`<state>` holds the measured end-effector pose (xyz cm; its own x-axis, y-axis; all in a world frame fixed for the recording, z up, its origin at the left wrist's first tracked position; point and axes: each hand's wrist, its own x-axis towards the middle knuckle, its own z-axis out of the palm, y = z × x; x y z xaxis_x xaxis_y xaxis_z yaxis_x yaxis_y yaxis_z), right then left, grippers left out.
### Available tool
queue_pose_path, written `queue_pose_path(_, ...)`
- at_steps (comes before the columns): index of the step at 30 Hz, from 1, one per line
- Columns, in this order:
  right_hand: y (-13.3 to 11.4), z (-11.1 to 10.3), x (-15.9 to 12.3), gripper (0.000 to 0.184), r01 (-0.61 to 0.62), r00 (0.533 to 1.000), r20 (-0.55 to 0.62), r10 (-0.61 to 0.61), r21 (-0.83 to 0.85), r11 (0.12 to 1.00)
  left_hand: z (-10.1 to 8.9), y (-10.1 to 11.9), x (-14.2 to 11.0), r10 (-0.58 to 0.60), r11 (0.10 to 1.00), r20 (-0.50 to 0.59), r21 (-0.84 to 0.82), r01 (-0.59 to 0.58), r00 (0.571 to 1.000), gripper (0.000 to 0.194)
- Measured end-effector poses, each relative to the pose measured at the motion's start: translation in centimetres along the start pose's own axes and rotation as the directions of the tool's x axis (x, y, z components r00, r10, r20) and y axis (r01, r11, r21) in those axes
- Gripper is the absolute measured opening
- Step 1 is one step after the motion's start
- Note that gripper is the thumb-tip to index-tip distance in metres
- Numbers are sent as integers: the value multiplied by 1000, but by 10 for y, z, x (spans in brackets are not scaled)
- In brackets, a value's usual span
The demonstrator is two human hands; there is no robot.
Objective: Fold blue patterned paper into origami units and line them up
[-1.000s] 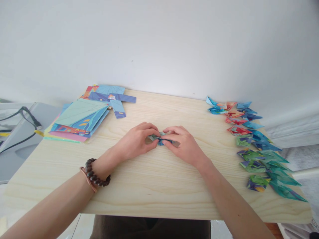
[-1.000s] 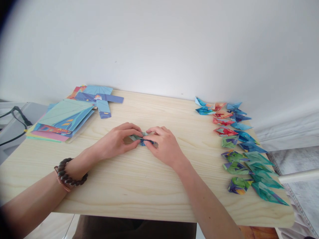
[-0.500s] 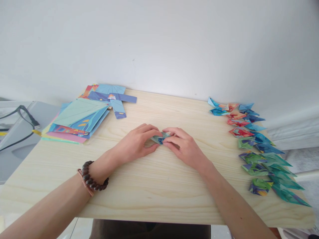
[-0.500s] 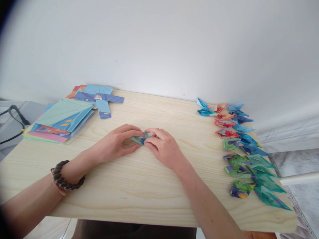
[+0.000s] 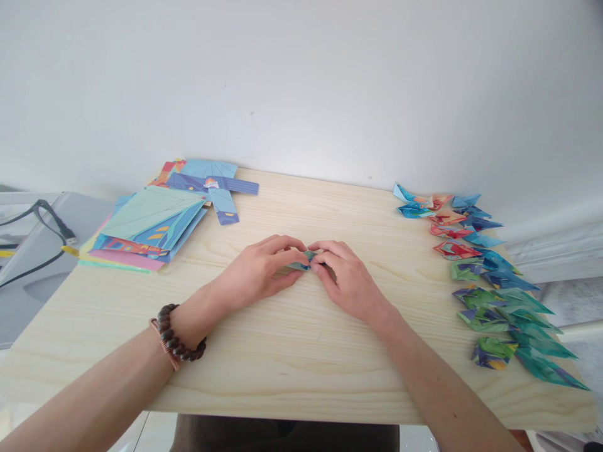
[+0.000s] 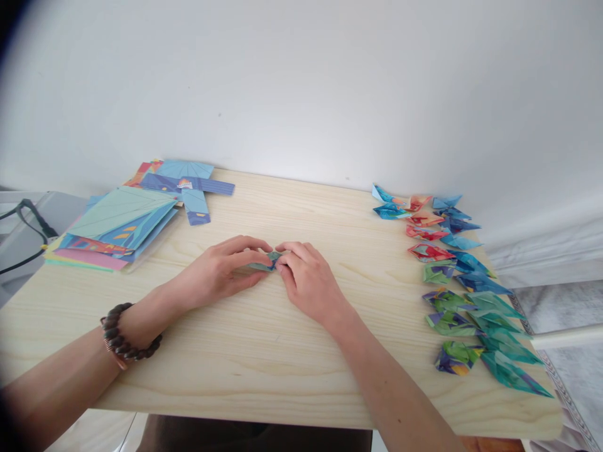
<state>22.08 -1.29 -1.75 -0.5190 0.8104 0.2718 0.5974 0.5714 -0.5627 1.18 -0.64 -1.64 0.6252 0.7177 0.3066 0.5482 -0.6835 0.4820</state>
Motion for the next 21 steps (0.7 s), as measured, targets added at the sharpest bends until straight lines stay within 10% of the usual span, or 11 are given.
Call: queue_pose_path(21,5,1,-1,14,14,1000,5,-15,26,1000,9,5,1,-67,995,-41,73,70,997,18)
